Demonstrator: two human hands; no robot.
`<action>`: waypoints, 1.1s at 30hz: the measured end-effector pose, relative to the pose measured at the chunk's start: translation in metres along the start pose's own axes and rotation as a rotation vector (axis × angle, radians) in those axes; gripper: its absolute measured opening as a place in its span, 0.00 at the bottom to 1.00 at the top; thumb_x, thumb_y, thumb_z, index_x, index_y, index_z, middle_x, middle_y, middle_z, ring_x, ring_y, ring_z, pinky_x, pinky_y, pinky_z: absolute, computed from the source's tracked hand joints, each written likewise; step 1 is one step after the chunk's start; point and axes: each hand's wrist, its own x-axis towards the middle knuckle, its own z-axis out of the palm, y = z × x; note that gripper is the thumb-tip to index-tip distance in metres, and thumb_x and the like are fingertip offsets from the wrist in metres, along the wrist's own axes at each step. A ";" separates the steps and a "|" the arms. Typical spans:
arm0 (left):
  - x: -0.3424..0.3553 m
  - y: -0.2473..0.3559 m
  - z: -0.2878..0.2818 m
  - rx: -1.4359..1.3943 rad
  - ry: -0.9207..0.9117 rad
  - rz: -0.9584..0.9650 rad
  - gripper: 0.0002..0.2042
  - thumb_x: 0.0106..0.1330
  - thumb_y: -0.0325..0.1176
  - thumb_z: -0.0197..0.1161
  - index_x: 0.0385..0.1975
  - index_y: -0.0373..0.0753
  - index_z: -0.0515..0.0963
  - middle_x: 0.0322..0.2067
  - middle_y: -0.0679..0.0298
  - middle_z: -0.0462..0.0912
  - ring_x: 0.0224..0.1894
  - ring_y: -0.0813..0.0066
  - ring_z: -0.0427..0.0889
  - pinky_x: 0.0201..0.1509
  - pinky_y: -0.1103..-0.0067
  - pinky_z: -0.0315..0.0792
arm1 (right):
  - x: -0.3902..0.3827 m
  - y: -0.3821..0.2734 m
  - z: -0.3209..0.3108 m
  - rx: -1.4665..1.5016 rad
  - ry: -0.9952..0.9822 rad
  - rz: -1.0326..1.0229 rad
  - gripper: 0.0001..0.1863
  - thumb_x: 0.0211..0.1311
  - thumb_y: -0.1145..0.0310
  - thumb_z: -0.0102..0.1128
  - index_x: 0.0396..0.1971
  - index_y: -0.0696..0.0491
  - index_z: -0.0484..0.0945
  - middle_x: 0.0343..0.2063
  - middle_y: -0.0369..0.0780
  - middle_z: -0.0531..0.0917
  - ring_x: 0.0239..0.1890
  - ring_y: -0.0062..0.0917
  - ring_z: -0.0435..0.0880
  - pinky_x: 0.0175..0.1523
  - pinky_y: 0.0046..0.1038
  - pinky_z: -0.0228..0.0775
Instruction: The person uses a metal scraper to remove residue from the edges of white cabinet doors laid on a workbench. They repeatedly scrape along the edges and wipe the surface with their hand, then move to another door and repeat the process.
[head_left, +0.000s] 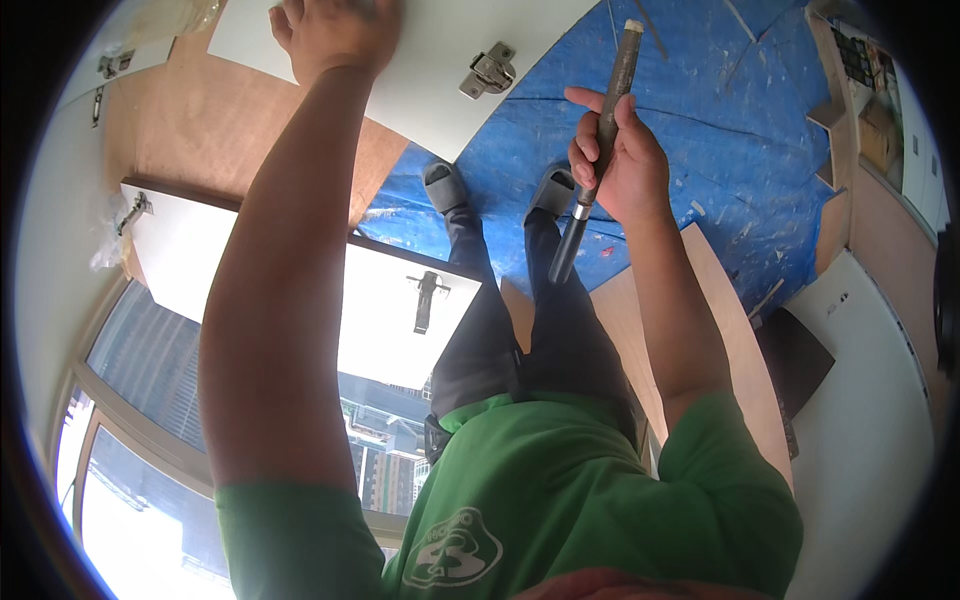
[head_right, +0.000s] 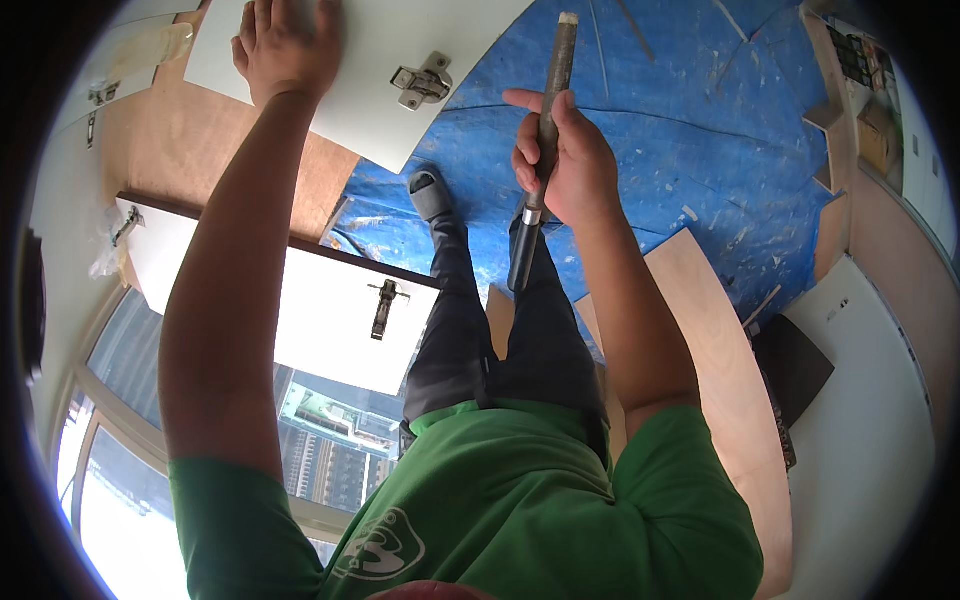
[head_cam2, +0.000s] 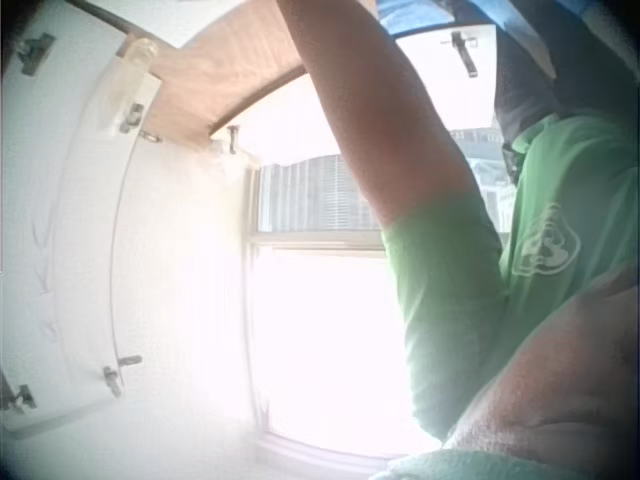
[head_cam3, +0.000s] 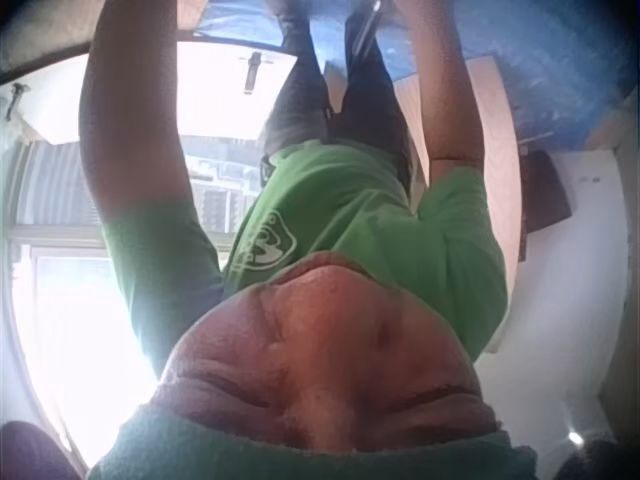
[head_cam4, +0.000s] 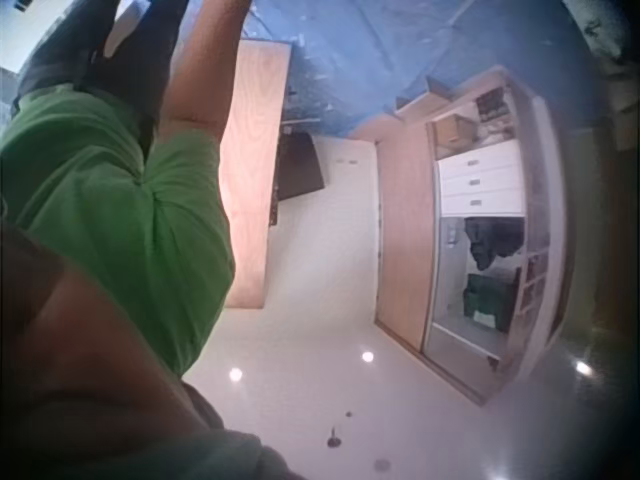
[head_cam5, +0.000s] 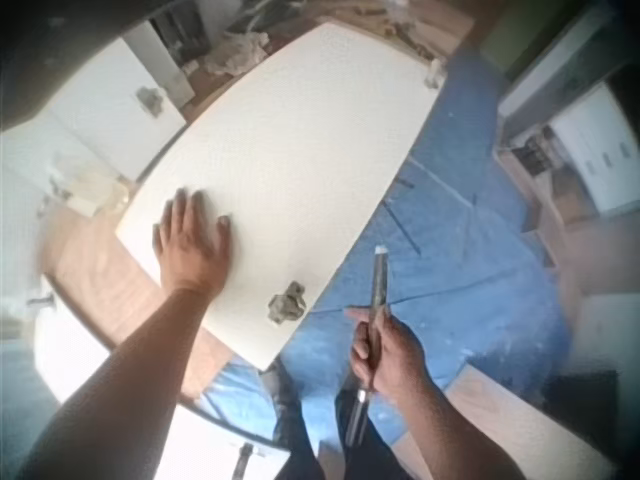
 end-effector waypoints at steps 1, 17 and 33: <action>0.000 0.000 0.000 0.001 -0.004 -0.003 0.32 0.77 0.54 0.46 0.76 0.43 0.59 0.78 0.57 0.55 0.81 0.59 0.49 0.84 0.60 0.41 | -0.003 -0.003 -0.001 0.024 -0.046 0.016 0.44 0.75 0.33 0.43 0.61 0.65 0.72 0.19 0.34 0.69 0.18 0.22 0.70 0.23 0.25 0.60; 0.001 -0.002 0.004 -0.011 -0.007 -0.003 0.33 0.78 0.57 0.42 0.77 0.44 0.57 0.79 0.60 0.52 0.82 0.63 0.46 0.85 0.62 0.38 | -0.004 0.013 -0.006 0.174 -0.311 0.087 0.37 0.78 0.35 0.38 0.46 0.57 0.82 0.12 0.33 0.65 0.18 0.25 0.70 0.26 0.27 0.62; 0.002 0.000 0.004 0.012 -0.034 -0.019 0.34 0.78 0.57 0.40 0.78 0.44 0.56 0.80 0.60 0.51 0.82 0.63 0.45 0.85 0.63 0.38 | -0.013 0.016 0.013 0.241 -0.111 0.109 0.24 0.76 0.44 0.55 0.35 0.53 0.77 0.19 0.36 0.74 0.21 0.24 0.75 0.26 0.25 0.65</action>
